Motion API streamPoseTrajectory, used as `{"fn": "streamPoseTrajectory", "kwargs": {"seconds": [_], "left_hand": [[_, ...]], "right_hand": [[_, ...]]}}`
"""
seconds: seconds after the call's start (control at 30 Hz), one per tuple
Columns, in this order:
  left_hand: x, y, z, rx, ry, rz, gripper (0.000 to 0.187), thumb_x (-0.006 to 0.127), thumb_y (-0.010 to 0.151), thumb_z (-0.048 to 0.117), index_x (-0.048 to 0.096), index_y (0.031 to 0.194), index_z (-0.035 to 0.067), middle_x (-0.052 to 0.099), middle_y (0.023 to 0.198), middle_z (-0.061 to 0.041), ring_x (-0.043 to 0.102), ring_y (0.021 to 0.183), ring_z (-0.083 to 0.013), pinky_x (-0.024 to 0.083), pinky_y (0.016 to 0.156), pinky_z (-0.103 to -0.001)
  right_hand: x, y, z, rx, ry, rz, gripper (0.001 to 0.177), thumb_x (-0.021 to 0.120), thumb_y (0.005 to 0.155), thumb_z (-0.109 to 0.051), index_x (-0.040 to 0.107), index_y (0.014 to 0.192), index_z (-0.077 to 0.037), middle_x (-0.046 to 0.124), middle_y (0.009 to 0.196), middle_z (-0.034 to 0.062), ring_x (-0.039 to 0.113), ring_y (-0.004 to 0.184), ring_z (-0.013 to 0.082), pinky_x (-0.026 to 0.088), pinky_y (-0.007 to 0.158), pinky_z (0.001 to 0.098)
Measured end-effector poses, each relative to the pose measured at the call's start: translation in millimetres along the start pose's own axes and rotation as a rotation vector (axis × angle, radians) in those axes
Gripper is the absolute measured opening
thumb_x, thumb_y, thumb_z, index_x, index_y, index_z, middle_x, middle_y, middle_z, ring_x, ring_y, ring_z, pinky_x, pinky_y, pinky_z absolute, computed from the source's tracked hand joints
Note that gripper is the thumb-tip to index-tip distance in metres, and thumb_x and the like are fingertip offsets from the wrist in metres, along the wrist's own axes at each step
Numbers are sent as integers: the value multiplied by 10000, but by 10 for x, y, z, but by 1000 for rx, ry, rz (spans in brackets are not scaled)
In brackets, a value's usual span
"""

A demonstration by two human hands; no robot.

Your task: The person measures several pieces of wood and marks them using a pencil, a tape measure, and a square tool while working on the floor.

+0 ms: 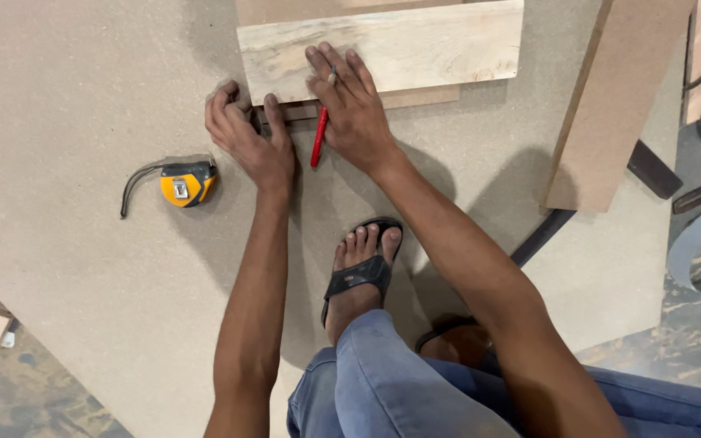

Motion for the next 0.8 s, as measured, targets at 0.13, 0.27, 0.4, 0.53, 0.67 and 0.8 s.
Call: {"fn": "streamPoseTrajectory", "kwargs": {"seconds": [0.13,0.27,0.4,0.53,0.67,0.8], "left_hand": [[17,2,-8,-6,20,-6,273,728,1033,218,562,1054,2,562,1410,-182,422,1403,-385,278,1191,-561],[36,-7,-27,-13,37,-12,279,713,1041,244,568,1062,6,562,1407,-177,421,1406,-382,271,1198,-565],[54,-7,-50,-16,62,-14,305,703,1038,274,567,1080,5,559,1410,-173,411,1404,-383,265,1197,-571],[99,24,-86,-23,77,-24,331,694,1051,288,566,1161,4,548,1414,-169,397,1410,-379,261,1198,-576],[89,-23,-96,-9,70,-4,283,694,1044,274,553,1065,28,560,1424,-158,401,1419,-367,269,1209,-574],[92,-15,-90,-3,91,-7,278,684,1052,267,551,1070,24,560,1415,-156,399,1419,-372,270,1204,-569]], "right_hand": [[8,-3,11,0,1,-8,397,637,973,97,550,1325,-63,453,1625,109,334,1562,265,231,1322,491],[9,-10,26,10,16,-24,407,638,957,104,552,1317,-65,451,1626,117,329,1562,272,213,1326,484],[2,-27,62,55,90,-59,371,631,922,90,591,1251,-77,483,1600,107,400,1533,290,290,1306,516],[-193,-114,265,104,399,197,188,696,1078,-34,622,1243,-85,576,1498,124,502,1483,296,504,1140,427],[-568,-342,675,144,583,388,167,511,1101,-61,642,1199,-91,624,1363,157,602,1377,260,520,1225,467],[-1072,-691,1257,556,779,660,287,414,1144,-96,677,1222,-14,703,1292,158,670,1298,231,478,1189,366]]}}
Point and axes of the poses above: each hand's wrist, its own y-axis towards the middle knuckle, its own x-axis out of the palm, z = x × y, the point moved 4 cm from there along y, towards the middle knuckle
